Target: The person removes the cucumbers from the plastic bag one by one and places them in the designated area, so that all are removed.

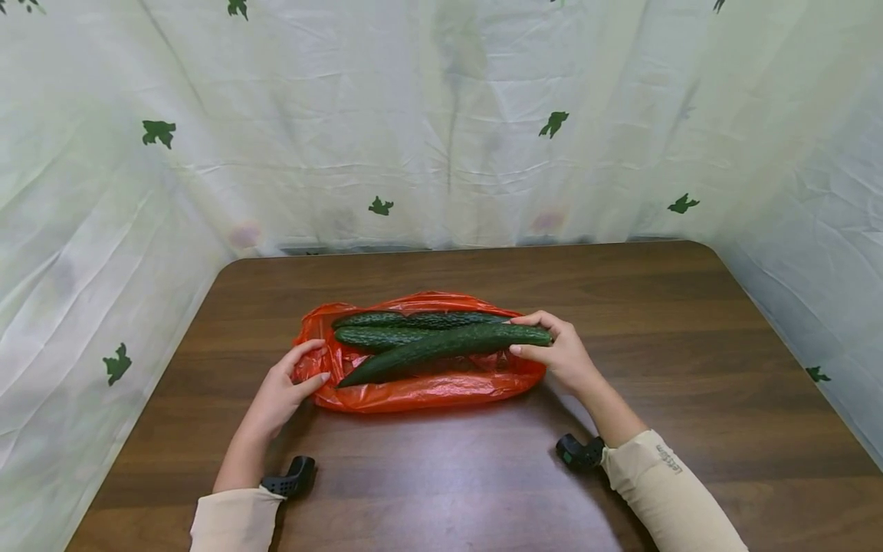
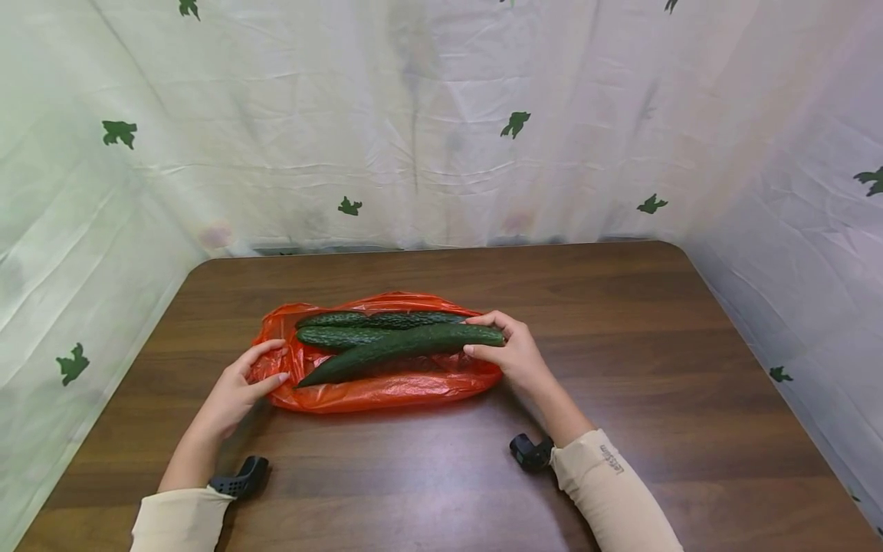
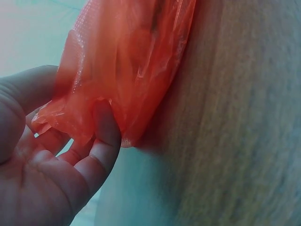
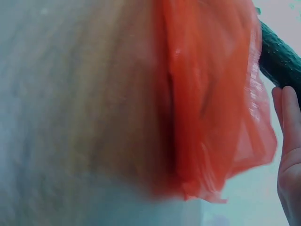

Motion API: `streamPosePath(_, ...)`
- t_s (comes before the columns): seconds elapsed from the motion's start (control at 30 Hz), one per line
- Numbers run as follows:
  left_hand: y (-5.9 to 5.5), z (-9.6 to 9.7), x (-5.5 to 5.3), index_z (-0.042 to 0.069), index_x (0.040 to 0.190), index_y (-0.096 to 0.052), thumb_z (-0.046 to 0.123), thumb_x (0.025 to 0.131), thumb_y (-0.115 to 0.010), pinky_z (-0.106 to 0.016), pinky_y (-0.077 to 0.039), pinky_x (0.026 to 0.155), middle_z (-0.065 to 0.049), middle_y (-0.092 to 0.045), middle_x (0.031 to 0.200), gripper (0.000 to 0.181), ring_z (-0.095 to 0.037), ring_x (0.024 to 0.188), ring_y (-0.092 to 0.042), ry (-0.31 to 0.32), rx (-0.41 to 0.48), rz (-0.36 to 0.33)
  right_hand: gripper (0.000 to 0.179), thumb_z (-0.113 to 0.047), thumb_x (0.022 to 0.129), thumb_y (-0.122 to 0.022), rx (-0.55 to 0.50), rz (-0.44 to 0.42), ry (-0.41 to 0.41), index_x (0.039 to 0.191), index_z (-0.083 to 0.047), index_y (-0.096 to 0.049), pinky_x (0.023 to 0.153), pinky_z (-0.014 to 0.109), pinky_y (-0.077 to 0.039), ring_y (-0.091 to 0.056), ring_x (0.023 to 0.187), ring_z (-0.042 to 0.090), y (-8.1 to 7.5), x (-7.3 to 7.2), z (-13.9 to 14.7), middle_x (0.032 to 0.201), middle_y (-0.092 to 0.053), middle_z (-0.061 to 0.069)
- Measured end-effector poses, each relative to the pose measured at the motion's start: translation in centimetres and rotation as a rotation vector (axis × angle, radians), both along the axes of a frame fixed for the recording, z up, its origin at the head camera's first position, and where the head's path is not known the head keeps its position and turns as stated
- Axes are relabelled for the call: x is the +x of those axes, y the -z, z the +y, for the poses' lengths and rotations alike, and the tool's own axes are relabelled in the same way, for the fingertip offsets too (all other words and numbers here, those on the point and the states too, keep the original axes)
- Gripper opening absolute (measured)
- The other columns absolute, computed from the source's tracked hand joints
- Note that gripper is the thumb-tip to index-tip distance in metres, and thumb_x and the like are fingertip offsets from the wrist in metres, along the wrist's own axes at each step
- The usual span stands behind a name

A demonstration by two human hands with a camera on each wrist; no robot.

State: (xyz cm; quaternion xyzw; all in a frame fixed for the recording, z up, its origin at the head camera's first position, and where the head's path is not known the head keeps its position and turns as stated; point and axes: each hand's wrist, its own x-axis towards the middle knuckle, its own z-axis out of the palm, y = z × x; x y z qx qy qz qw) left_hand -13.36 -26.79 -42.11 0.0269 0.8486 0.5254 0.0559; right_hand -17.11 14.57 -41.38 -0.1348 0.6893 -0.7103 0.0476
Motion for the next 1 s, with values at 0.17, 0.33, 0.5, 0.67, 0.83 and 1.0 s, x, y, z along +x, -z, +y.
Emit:
streamPosePath(0.17, 0.1, -0.1, -0.1, 0.009, 0.136, -0.035, 0.013, 0.087, -0.06, -0.03, -0.042, 0.088, -0.022, -0.033, 0.132, 0.055, -0.035, 0.114, -0.041, 0.001, -0.001, -0.006, 0.035, 0.007, 0.075, -0.067, -0.062, 0.019, 0.038, 0.108, 0.002, -0.058, 0.072, 0.027, -0.05, -0.058, 0.09, 0.019, -0.6, 0.1, 1.1, 0.105, -0.058, 0.008)
streamPosePath(0.33, 0.2, -0.2, -0.1, 0.01, 0.136, -0.035, 0.014, 0.087, -0.06, -0.032, -0.042, 0.088, -0.022, -0.033, 0.133, 0.055, -0.035, 0.114, -0.041, -0.001, -0.003, -0.012, 0.035, 0.015, 0.077, -0.059, -0.246, 0.038, 0.006, 0.107, -0.003, -0.06, 0.073, 0.027, -0.051, -0.058, 0.091, 0.02, -1.5, 0.4, 2.6, 0.106, -0.061, 0.008)
streamPosePath(0.5, 0.2, 0.0, 0.0, 0.008, 0.135, -0.035, 0.01, 0.086, -0.06, -0.017, -0.042, 0.081, -0.024, -0.035, 0.13, 0.055, -0.035, 0.112, -0.042, 0.002, 0.027, 0.009, 0.038, 0.021, 0.078, -0.052, -0.361, 0.104, -0.032, 0.11, 0.001, -0.058, 0.074, 0.029, -0.05, -0.058, 0.094, 0.022, -2.5, 0.6, 4.5, 0.108, -0.061, 0.011)
streamPosePath(0.67, 0.1, 0.1, 0.1, 0.008, 0.136, -0.035, 0.009, 0.086, -0.059, -0.016, -0.042, 0.08, -0.024, -0.034, 0.132, 0.055, -0.036, 0.113, -0.041, 0.002, 0.041, 0.003, 0.04, 0.026, 0.078, -0.047, -0.47, 0.138, -0.041, 0.111, 0.005, -0.057, 0.077, 0.033, -0.048, -0.057, 0.099, 0.025, -3.1, 0.7, 6.6, 0.109, -0.06, 0.015)
streamPosePath(0.83, 0.1, 0.0, 0.0, 0.009, 0.137, -0.034, 0.01, 0.087, -0.059, -0.02, -0.043, 0.083, -0.023, -0.033, 0.133, 0.056, -0.035, 0.114, -0.041, 0.004, 0.027, -0.005, 0.041, 0.029, 0.079, -0.04, -0.61, 0.161, -0.046, 0.112, 0.01, -0.053, 0.078, 0.036, -0.047, -0.057, 0.099, 0.029, -3.3, 0.9, 9.1, 0.11, -0.058, 0.021)
streamPosePath(1.0, 0.3, 0.0, 0.0, 0.008, 0.137, -0.034, 0.009, 0.087, -0.059, -0.017, -0.043, 0.081, -0.023, -0.034, 0.132, 0.056, -0.035, 0.113, -0.042, 0.007, 0.038, -0.002, 0.038, 0.029, 0.079, -0.038, -0.747, 0.157, 0.021, 0.111, 0.012, -0.053, 0.077, 0.037, -0.047, -0.059, 0.096, 0.032, -3.4, 1.2, 12.0, 0.108, -0.058, 0.025)
